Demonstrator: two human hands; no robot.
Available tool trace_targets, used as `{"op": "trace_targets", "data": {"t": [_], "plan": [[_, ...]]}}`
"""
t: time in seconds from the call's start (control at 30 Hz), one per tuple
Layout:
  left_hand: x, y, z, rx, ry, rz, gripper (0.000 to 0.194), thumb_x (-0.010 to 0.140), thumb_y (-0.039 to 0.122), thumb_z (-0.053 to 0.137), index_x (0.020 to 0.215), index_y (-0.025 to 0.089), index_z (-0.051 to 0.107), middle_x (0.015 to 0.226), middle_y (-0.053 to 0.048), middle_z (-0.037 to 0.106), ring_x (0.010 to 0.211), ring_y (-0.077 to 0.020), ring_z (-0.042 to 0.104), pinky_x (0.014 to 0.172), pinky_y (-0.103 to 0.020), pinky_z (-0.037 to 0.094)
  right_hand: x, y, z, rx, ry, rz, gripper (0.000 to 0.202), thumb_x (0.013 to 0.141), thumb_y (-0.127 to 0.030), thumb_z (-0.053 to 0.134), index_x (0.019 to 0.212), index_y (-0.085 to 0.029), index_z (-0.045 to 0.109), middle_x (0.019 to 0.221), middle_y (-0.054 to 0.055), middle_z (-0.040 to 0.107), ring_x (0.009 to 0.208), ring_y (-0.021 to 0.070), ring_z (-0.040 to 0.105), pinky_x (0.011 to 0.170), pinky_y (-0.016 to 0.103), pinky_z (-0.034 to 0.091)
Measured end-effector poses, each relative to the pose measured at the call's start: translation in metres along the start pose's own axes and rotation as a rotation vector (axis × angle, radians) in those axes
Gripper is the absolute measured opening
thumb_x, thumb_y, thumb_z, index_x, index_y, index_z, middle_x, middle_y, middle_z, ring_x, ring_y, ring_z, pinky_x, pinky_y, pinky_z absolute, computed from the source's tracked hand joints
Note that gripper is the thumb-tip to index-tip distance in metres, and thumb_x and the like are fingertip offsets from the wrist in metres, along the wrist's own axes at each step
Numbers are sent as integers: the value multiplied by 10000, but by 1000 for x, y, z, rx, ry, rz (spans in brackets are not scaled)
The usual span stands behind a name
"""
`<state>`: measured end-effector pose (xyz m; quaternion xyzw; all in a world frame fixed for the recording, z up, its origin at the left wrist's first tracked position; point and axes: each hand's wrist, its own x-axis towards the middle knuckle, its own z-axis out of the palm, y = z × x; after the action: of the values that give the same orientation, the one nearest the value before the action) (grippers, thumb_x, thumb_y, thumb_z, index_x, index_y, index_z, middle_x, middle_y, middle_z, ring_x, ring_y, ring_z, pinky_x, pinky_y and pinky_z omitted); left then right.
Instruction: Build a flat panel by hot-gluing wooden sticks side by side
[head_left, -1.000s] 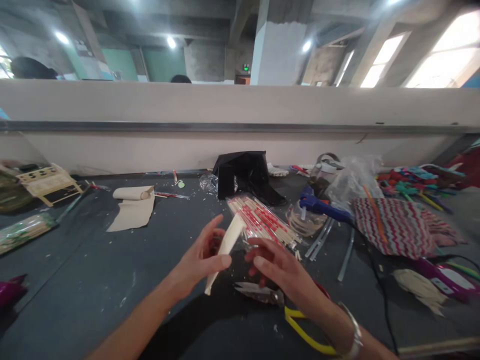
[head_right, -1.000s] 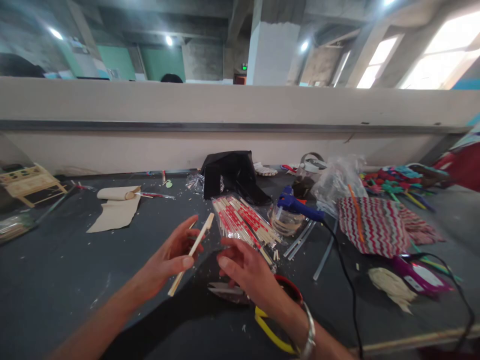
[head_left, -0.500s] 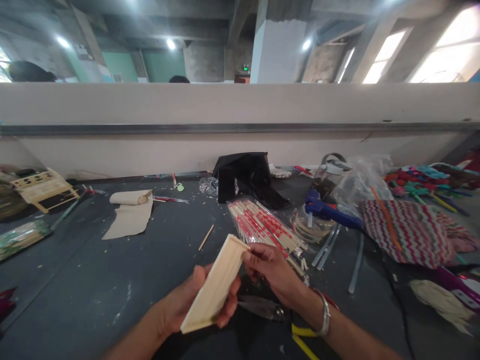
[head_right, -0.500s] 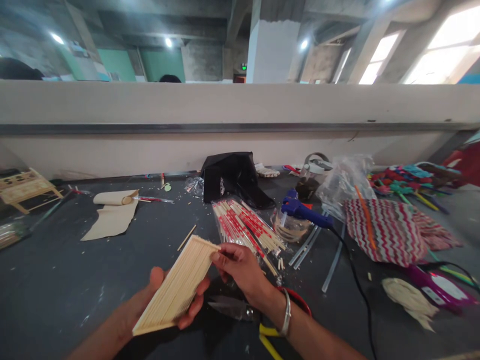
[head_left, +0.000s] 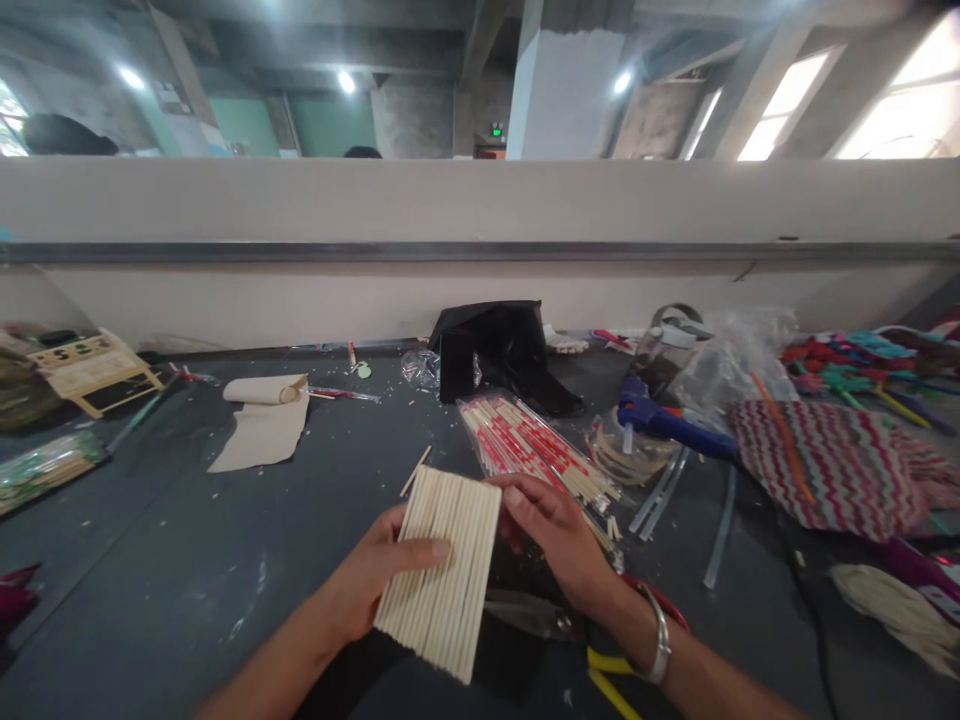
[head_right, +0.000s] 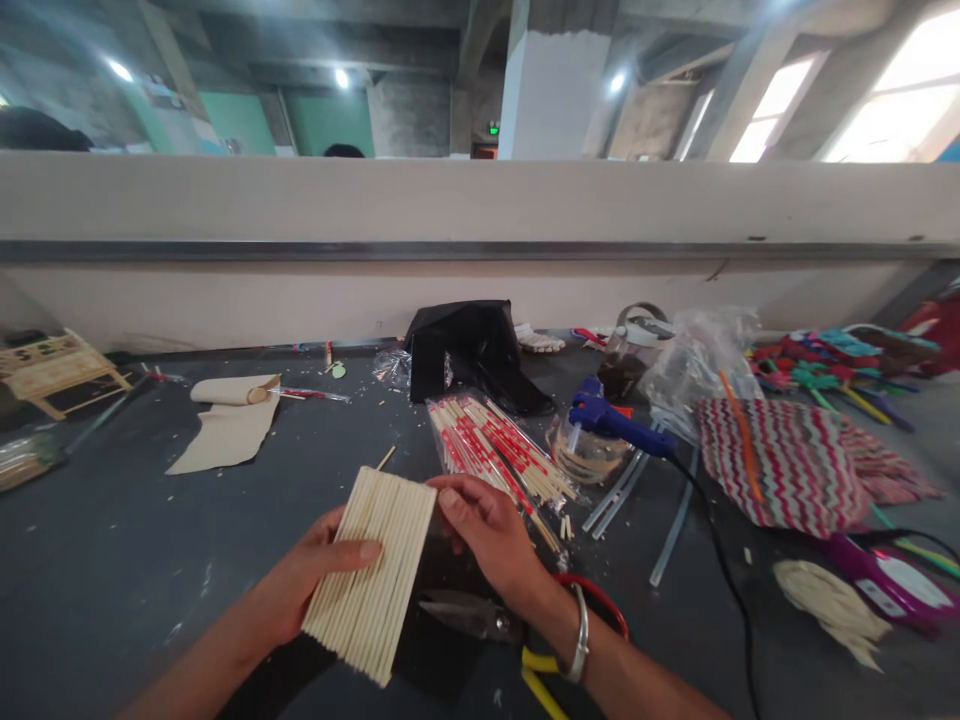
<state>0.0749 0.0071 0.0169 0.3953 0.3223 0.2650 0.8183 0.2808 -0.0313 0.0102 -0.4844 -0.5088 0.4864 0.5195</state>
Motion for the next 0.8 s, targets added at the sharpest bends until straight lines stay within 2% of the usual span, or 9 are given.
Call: {"op": "trace_targets", "data": {"t": [0.1,0.17,0.27,0.37,0.5,0.6,0.7,0.8], "plan": [[-3,1,5,79,-68,-33,400,615,259,798,977,148,668,852,-68,717,696,-182,663,654,-291,520,-2,-2,-1,43,-32,12,362,856,-511,529,989,-210,682,707,3,596,584,110,498,529,226,414],[-4,-1,5,125,-93,-46,395,618,277,799,967,147,667,836,-57,712,688,-169,654,656,-283,513,-2,-3,-1,27,-45,48,333,815,-499,591,918,-201,699,717,7,620,589,110,508,531,225,417],[-1,-5,3,203,-88,-43,384,633,309,790,957,149,661,828,-44,701,695,-161,640,658,-278,501,0,-6,-1,-106,-23,55,232,749,-421,680,786,-193,702,697,1,649,622,123,545,576,235,438],[1,-8,1,252,-96,-37,403,646,330,780,984,153,651,862,-46,697,738,-173,638,689,-294,497,0,-8,1,-215,10,2,174,762,-362,665,745,-191,697,705,3,667,665,138,573,617,245,449],[0,-6,1,268,-134,-21,392,667,333,766,999,157,657,890,-44,699,767,-168,635,709,-287,495,-2,-8,1,-316,76,-101,188,802,-330,615,693,-182,655,665,-4,623,644,131,543,600,241,420],[-1,-4,1,260,-157,-41,387,659,335,771,984,153,666,875,-50,709,745,-168,643,699,-287,501,0,-6,-7,-363,220,-180,237,840,-348,564,671,-182,577,614,-22,533,591,114,474,564,234,380],[-2,-3,1,240,-105,-77,389,634,333,788,958,153,668,856,-55,718,713,-174,652,677,-295,511,5,-1,-14,-326,327,-158,339,899,-411,458,637,-198,471,550,-44,437,522,104,417,512,232,345],[-1,-4,0,237,-104,-102,401,628,332,790,961,147,665,849,-58,715,702,-179,655,664,-296,512,7,3,-13,-285,242,-78,397,909,-471,413,630,-196,478,547,-36,462,490,103,426,482,233,349]]}}
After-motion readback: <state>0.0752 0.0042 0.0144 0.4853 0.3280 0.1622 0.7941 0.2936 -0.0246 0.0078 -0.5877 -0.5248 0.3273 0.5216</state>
